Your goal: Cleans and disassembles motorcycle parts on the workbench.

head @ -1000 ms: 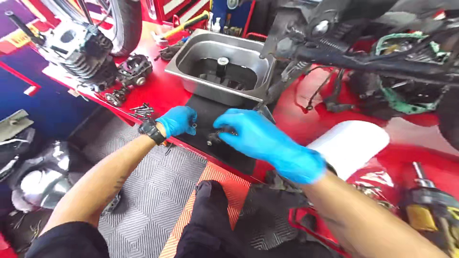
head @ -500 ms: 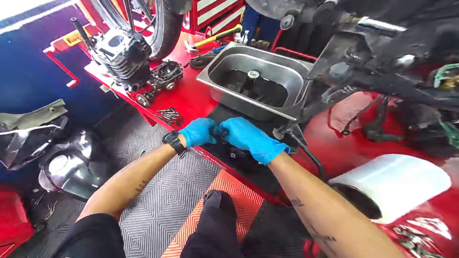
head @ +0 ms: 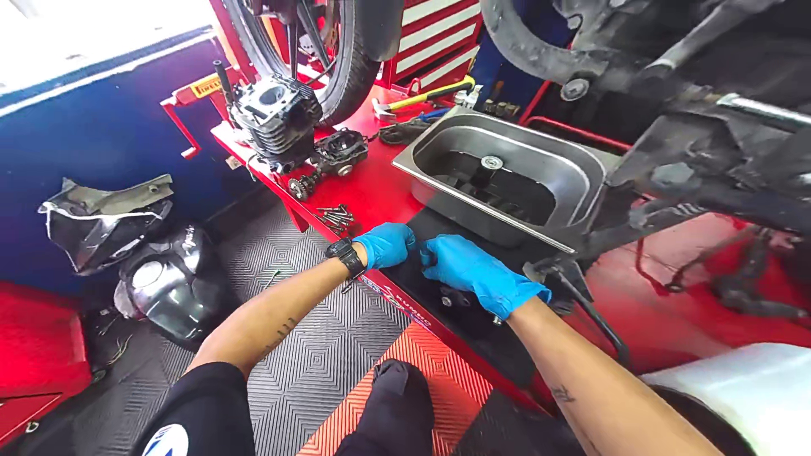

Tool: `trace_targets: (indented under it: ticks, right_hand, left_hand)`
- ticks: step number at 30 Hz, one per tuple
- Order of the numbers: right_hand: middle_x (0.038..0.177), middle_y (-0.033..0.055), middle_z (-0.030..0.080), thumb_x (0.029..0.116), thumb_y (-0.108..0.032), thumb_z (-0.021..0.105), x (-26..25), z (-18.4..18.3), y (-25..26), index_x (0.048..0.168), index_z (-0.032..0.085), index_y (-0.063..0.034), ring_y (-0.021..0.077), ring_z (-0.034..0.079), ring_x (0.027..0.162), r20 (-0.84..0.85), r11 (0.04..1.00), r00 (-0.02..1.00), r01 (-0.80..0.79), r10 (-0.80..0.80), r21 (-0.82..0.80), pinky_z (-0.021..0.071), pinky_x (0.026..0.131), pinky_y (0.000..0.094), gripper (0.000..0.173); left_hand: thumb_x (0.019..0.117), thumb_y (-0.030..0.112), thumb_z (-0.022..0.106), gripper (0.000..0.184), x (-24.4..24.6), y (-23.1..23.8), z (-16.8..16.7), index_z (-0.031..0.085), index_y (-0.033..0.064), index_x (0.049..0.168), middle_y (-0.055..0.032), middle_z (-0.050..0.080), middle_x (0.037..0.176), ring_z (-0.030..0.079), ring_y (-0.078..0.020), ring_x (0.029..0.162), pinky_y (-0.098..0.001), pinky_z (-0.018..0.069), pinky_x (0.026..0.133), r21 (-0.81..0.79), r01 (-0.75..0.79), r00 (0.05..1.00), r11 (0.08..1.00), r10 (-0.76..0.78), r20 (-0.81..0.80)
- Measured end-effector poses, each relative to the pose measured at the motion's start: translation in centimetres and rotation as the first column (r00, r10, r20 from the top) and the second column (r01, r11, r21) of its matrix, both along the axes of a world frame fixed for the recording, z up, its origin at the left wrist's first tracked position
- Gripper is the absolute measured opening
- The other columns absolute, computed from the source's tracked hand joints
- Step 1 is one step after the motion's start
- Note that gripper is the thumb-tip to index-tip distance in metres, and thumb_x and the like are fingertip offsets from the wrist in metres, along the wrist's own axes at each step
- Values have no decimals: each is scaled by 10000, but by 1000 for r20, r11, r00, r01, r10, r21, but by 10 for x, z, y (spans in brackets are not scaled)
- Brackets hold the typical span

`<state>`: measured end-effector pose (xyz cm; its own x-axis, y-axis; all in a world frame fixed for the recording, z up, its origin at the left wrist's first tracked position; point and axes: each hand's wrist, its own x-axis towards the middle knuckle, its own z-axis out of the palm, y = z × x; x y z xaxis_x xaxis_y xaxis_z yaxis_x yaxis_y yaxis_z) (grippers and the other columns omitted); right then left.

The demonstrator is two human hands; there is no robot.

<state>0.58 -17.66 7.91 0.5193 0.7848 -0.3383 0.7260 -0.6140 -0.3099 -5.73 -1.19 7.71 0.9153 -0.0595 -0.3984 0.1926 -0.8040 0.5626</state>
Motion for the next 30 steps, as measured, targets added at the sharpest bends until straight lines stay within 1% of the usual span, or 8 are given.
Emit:
trace_targets:
  ticks: [6,11,16,20,23,26,28,30]
  right_hand:
    - [1053,203,696,887,-55,684,-2,-1,4,1120,687,-19,392,668,1025,17,1000,999,31,-31,-2,516,878,600,236]
    - [1043,187,698,914,-96,682,8,-7,-2,1121,698,-32,373,671,997,-38,999,999,34,-33,15,522,874,586,217]
    - [939,131,702,935,-112,683,9,2,-7,1053,733,-51,283,662,880,-138,997,990,-2,13,80,519,820,511,143]
    - [1016,151,709,895,-65,720,7,-8,0,1157,709,-52,312,681,936,-97,991,995,-23,37,134,544,863,523,262]
    - [1027,171,707,913,-59,704,4,-8,3,1102,713,-20,335,682,963,-35,982,995,-91,98,162,538,886,525,193]
    - [990,166,701,907,-89,717,5,-9,5,1042,708,-17,339,676,948,10,976,992,-128,129,175,535,860,541,153]
    - [1013,177,703,924,-110,710,-2,-7,10,1053,708,-10,352,679,978,38,964,989,-145,140,221,539,872,555,163]
    - [1105,174,702,969,-121,655,-14,1,-1,1120,697,-16,336,672,1067,62,958,993,-118,105,260,537,930,528,188]
  left_hand:
    - [957,64,637,255,2,0,-2,667,12,1205,-156,700,1102,691,-225,927,-429,566,883,-88,-73,997,993,74,10]
    - [950,42,643,255,-3,0,0,672,11,1201,-151,707,1116,703,-210,947,-409,576,902,-140,-112,993,984,115,12]
    - [954,58,669,214,-4,10,2,693,24,1164,-121,710,1088,695,-182,942,-383,571,902,-169,-167,981,971,181,73]
    - [926,63,705,188,-5,25,0,720,37,1111,-109,729,1071,704,-191,974,-412,570,928,-184,-185,959,965,218,179]
    - [928,65,713,167,-9,29,5,720,33,1092,-105,734,1053,714,-176,926,-393,585,892,-224,-208,941,952,257,221]
    - [935,78,714,184,-13,30,6,709,29,1113,-106,731,1045,711,-168,903,-376,588,860,-233,-229,932,945,282,229]
    - [938,69,704,208,-21,34,12,697,16,1139,-115,725,1063,710,-168,916,-374,591,870,-199,-254,928,947,296,225]
    - [929,61,709,229,-25,32,8,694,19,1154,-115,724,1070,709,-166,922,-384,591,883,-193,-240,924,951,284,254]
